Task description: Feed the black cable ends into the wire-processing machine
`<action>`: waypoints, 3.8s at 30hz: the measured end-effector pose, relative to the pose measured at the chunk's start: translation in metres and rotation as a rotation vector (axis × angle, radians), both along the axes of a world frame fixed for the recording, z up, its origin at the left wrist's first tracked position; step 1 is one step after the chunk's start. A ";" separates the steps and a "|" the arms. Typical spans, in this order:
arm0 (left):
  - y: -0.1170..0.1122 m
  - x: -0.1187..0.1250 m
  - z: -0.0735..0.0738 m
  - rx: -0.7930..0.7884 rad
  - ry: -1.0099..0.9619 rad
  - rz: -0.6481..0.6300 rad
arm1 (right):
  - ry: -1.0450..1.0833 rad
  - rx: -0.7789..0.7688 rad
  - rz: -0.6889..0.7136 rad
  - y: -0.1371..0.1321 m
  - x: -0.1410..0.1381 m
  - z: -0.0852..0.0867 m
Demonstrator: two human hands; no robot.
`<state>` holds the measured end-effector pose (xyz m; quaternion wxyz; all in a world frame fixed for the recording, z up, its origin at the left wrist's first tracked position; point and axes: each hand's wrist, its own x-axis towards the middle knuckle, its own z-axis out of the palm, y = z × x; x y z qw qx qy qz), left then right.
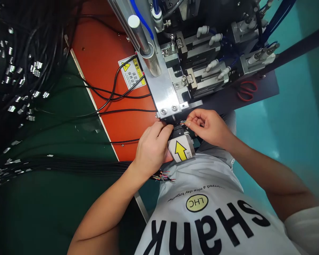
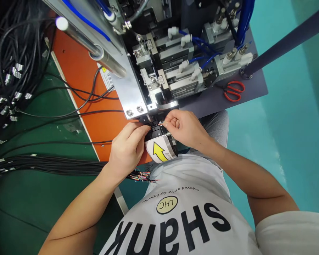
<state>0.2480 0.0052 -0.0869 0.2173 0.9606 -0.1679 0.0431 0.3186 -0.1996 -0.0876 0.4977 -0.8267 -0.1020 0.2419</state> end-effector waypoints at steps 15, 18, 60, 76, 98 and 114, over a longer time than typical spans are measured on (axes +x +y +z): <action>-0.003 -0.011 0.007 0.003 -0.039 0.021 | -0.405 -0.038 -0.057 -0.007 -0.035 -0.012; -0.003 -0.010 0.009 -0.049 0.001 0.032 | -0.147 0.125 -0.182 -0.007 -0.031 -0.019; 0.004 -0.060 0.014 0.028 -0.041 0.233 | 0.554 0.514 -0.405 -0.021 -0.030 -0.044; 0.003 -0.045 0.018 0.196 -0.004 0.197 | 0.554 0.543 -0.471 -0.044 -0.039 -0.047; 0.045 0.014 0.035 0.053 0.080 0.095 | 0.568 0.528 -0.502 -0.063 -0.047 -0.045; 0.129 -0.052 0.098 -0.046 0.687 -0.127 | 0.512 0.423 -0.495 -0.099 -0.045 -0.035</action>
